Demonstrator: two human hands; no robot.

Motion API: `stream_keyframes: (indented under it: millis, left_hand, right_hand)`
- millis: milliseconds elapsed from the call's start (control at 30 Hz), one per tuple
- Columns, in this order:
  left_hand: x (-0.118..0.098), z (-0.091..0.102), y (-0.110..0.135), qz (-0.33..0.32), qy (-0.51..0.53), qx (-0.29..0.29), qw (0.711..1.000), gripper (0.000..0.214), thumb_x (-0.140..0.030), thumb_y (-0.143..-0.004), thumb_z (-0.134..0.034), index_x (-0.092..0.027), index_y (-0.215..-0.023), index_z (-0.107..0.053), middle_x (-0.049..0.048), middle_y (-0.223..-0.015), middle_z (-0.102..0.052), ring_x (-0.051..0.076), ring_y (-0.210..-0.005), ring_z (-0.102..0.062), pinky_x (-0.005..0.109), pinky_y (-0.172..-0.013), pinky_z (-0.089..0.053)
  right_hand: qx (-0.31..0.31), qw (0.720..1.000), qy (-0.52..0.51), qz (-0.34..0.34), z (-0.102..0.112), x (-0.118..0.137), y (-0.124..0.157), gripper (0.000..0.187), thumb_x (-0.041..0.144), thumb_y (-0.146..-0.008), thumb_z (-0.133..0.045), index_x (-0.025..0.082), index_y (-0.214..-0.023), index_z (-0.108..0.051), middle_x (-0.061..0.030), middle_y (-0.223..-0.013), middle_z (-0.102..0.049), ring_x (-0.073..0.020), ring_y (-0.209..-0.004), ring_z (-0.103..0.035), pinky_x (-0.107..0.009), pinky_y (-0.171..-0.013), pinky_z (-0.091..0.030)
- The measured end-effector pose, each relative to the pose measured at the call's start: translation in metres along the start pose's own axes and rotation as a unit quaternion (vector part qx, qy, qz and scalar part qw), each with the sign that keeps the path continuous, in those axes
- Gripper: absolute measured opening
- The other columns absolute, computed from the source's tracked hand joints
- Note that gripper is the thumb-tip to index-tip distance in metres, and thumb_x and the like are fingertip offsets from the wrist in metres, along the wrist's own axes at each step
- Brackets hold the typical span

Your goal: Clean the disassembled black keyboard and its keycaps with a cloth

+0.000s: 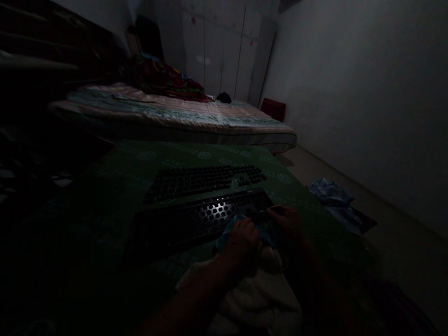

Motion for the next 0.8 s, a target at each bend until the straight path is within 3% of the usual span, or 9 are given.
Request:
stream_keyframes:
  millis: [233,500,633,800]
  left_hand:
    - [0.000,0.008,-0.009,0.022,-0.028,0.040,0.999,0.016,-0.021,-0.080,-0.049,-0.013,-0.080,-0.062,0.0114,-0.087,-0.064,0.024,-0.086,-0.059,0.038,-0.079,-0.045]
    - [0.014,0.064,-0.006,0.100,-0.045,0.047,0.993,0.022,-0.026,-0.082,-0.044,-0.016,-0.080,-0.063,0.0077,-0.083,-0.067,0.020,-0.075,-0.063,0.028,-0.063,-0.047]
    - [0.021,0.091,0.010,0.123,-0.026,0.033,0.991,0.024,-0.022,-0.082,-0.039,-0.016,-0.088,-0.062,0.0067,-0.086,-0.068,0.018,-0.077,-0.064,0.026,-0.065,-0.046]
    - [0.044,0.105,0.039,0.163,0.000,0.013,0.987,0.034,-0.029,-0.082,-0.033,-0.018,-0.100,-0.060,0.0054,-0.093,-0.069,0.020,-0.082,-0.064,0.027,-0.071,-0.047]
  right_hand:
    - [-0.043,0.998,-0.049,-0.019,0.003,0.008,0.023,0.027,0.044,-0.067,-0.064,0.018,-0.072,-0.070,-0.0063,-0.073,-0.071,-0.0234,-0.071,-0.066,-0.030,-0.061,-0.049]
    - [-0.111,0.984,-0.117,-0.070,0.012,0.025,0.035,0.032,0.047,-0.063,-0.066,0.016,-0.073,-0.069,-0.0074,-0.069,-0.070,-0.0247,-0.066,-0.064,-0.029,-0.050,-0.048]
    - [-0.115,0.979,-0.162,-0.040,0.000,0.051,0.047,0.028,0.043,-0.064,-0.066,0.016,-0.071,-0.068,-0.0066,-0.069,-0.070,-0.0222,-0.066,-0.063,-0.029,-0.056,-0.049]
    - [-0.055,0.979,-0.196,-0.005,-0.040,0.069,0.055,0.017,0.036,-0.066,-0.063,0.019,-0.066,-0.066,-0.0044,-0.070,-0.069,-0.0212,-0.070,-0.062,-0.032,-0.065,-0.049]
Point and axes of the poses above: each hand's wrist, its own y-axis away from the middle knuckle, its own z-axis out of the back of the hand, x = y × z, the point moved 6 cm from there along -y, towards the middle knuckle
